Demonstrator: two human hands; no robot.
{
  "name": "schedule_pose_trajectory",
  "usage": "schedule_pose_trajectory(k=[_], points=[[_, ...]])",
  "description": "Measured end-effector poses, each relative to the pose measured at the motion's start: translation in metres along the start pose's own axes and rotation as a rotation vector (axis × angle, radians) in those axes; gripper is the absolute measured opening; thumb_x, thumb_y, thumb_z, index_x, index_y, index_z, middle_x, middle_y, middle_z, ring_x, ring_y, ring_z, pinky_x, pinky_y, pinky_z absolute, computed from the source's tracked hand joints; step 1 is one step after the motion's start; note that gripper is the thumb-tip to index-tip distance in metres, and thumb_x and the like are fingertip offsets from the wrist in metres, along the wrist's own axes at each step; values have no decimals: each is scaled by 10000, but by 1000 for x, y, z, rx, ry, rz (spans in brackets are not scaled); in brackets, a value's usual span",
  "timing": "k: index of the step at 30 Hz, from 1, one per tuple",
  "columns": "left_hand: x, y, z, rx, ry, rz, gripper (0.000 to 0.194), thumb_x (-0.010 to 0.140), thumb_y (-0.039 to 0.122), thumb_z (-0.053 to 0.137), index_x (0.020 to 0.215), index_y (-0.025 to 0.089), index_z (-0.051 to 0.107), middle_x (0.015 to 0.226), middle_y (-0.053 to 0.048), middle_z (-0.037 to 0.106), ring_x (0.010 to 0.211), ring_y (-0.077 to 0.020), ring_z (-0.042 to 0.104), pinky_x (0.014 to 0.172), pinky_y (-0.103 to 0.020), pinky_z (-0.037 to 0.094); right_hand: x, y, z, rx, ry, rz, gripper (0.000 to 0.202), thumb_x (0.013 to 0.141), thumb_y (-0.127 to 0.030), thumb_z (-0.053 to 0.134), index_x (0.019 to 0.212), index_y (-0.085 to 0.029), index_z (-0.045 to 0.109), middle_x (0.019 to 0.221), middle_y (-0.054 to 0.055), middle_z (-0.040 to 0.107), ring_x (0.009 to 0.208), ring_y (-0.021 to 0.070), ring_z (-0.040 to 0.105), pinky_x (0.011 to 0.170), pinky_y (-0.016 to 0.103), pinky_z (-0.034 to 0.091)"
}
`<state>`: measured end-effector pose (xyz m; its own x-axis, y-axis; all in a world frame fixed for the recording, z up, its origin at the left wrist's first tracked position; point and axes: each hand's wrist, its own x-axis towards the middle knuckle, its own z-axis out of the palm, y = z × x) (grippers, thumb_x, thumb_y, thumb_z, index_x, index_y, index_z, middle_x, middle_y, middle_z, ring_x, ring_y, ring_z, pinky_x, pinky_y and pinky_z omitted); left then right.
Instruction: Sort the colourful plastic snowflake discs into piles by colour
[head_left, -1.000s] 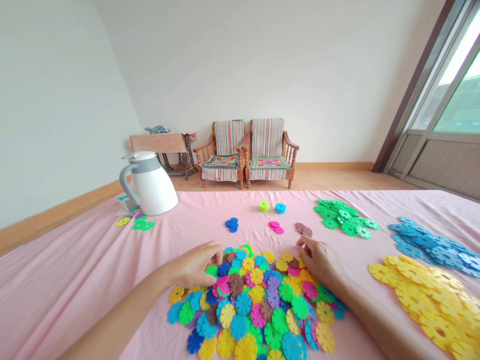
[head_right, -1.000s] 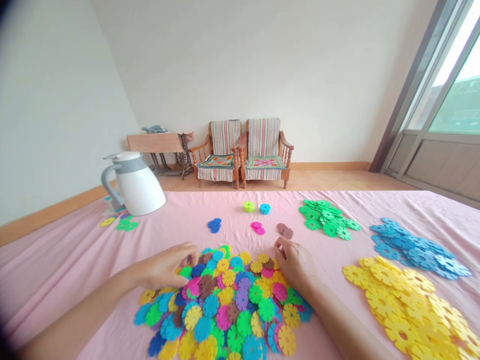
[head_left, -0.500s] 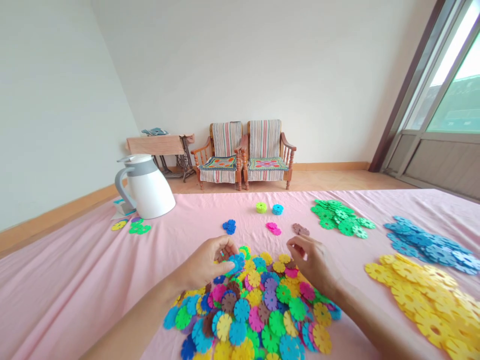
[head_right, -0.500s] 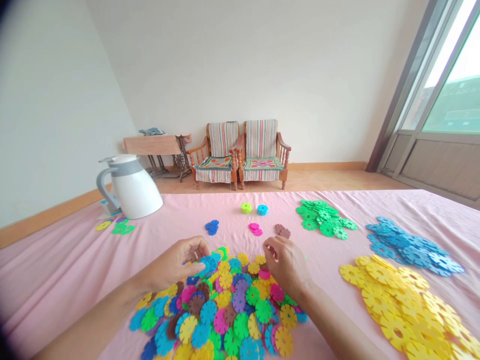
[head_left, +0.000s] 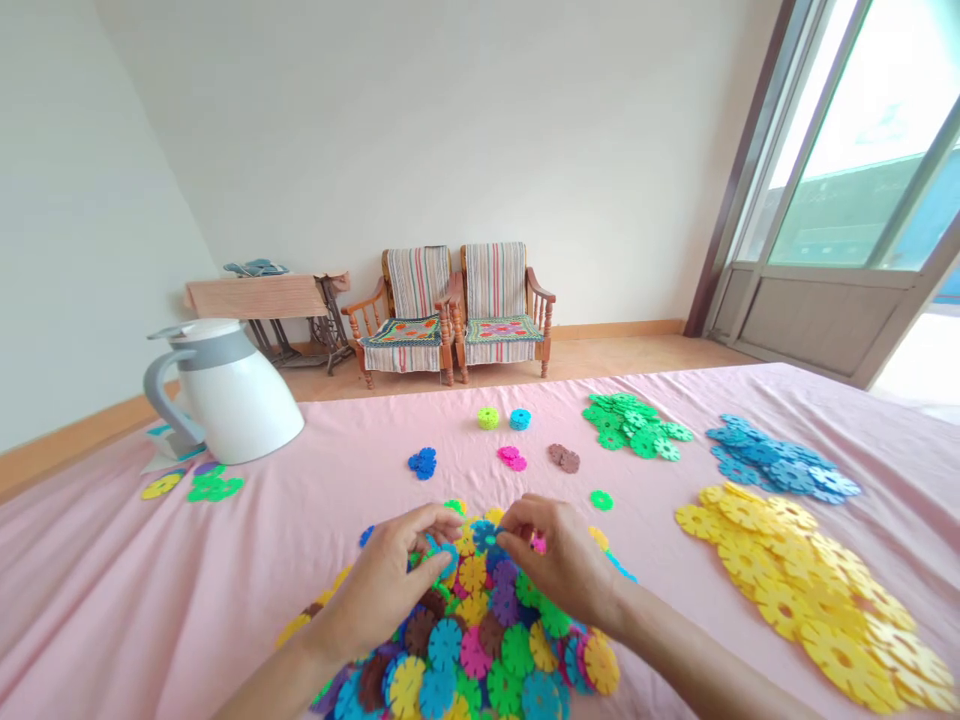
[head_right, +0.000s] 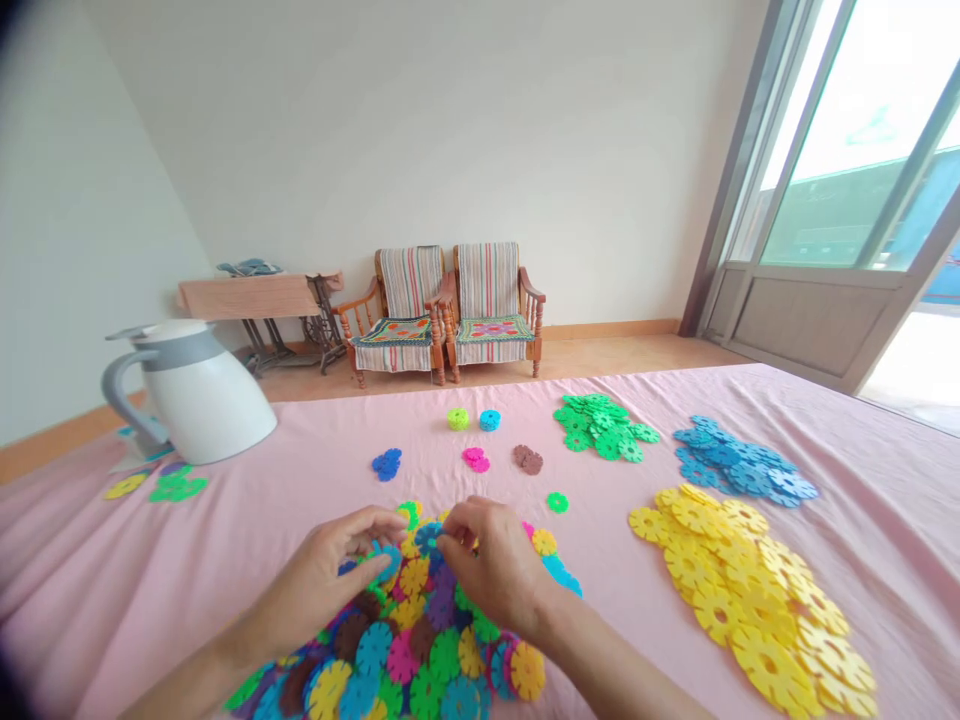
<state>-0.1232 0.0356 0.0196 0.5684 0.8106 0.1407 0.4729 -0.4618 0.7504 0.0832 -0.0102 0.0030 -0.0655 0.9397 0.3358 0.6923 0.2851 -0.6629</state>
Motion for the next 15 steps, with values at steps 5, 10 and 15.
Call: schedule_pose_trajectory(k=[5, 10, 15], points=[[4, -16, -13, 77, 152, -41, 184, 778, 280, 554, 909, 204, 658, 902, -24, 693, 750, -168, 621, 747, -273, 497, 20, 61, -60, -390, 164, 341, 157, 774, -261, 523, 662, -196, 611, 637, -10, 629, 613, 119, 573, 549, 199, 376], [5, -24, -29, 57, 176, -84, 216, 801, 351, 522, 873, 193, 650, 839, -25, 695, 770, -185, 637, 721, -274, 510, 4, 116, -141, -608, 370, 687, 184, 739, -278, 496, 668, -180, 634, 698, 109, 641, 690, 241, 604, 545, 291, 355], [6, -26, -37, 72, 223, -98, 203, 775, 344, 549, 850, 185, 651, 847, -33, 702, 837, -203, 642, 797, -302, 494, -19, 142, -180, -711, 552, 870, 316, 780, -280, 403, 868, -136, 670, 872, 261, 647, 782, 338, 617, 555, 375, 353]])
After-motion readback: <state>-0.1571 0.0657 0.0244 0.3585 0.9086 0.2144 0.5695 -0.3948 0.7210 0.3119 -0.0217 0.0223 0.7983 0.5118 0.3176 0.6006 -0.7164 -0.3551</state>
